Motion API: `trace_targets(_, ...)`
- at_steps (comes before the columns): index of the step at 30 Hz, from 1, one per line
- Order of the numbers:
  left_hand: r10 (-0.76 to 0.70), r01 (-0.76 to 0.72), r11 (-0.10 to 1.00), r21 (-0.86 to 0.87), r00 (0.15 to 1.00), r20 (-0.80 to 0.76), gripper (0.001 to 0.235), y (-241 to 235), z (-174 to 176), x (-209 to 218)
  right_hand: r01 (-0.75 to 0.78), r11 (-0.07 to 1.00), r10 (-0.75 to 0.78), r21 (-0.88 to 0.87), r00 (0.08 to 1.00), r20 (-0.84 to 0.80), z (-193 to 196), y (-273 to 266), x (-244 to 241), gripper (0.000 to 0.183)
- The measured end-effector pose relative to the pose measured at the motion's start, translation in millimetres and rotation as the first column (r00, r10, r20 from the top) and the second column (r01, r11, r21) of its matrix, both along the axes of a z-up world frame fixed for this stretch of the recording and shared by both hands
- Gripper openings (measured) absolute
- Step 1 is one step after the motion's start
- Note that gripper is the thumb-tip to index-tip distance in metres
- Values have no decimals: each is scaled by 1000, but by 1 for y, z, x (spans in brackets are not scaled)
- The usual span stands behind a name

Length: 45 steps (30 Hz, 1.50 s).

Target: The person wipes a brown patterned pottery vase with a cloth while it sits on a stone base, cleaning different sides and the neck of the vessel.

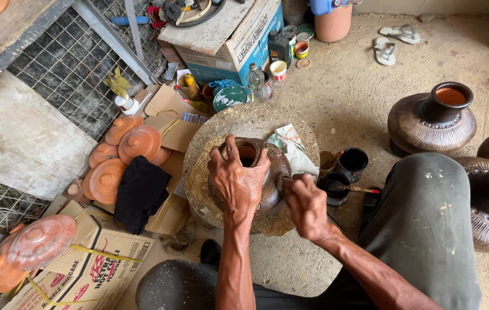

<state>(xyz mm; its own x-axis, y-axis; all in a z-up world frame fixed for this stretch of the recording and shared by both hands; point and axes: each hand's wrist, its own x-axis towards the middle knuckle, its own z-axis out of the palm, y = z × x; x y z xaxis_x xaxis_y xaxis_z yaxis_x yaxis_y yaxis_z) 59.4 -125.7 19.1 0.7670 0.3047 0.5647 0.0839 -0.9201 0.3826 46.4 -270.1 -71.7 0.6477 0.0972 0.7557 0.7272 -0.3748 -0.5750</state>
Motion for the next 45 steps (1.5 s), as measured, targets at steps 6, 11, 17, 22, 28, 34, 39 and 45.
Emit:
trace_targets(6, 19, -17, 999, 45, 999, -46, 80, -1, 8, -2, 103, 931, 166, 349, 733, -659, 9, -23, 34, 24)
trace_targets(11, -8, 7, 1000, -7, 994, -111, 82, -2, 9, -5, -148, 938, 246, 315, 921, -302, 9, 0, 33, 27)
trace_targets(17, 15, -6, 997, 77, 994, -109, 83, 1, 6, -4, -135, 983, 136, -124, 991, -2, -14, 24, 37, 15)
trace_targets(22, 11, -13, 1000, -10, 977, -212, 83, 0, 15, -4, 110, 953, -107, -283, 994, 25, -3, 29, 26, 22)
trace_targets(28, -21, 16, 999, -29, 981, -195, 84, 0, 18, -7, -29, 941, -34, -338, 983, -178, -2, 14, 46, 16)
trace_targets(34, -26, 20, 999, -30, 973, -229, 83, 3, 10, -6, -57, 841, 143, -539, 983, 119, -7, 19, -1, 29)
trace_targets(39, -44, 41, 999, -17, 982, -185, 84, 8, 8, -3, -66, 832, 237, -551, 940, 245, -3, 29, 14, 41)
trace_targets(45, -47, 45, 999, -15, 987, -157, 86, 1, 14, -6, -135, 942, 186, -307, 972, 143, -26, 6, 60, 13)
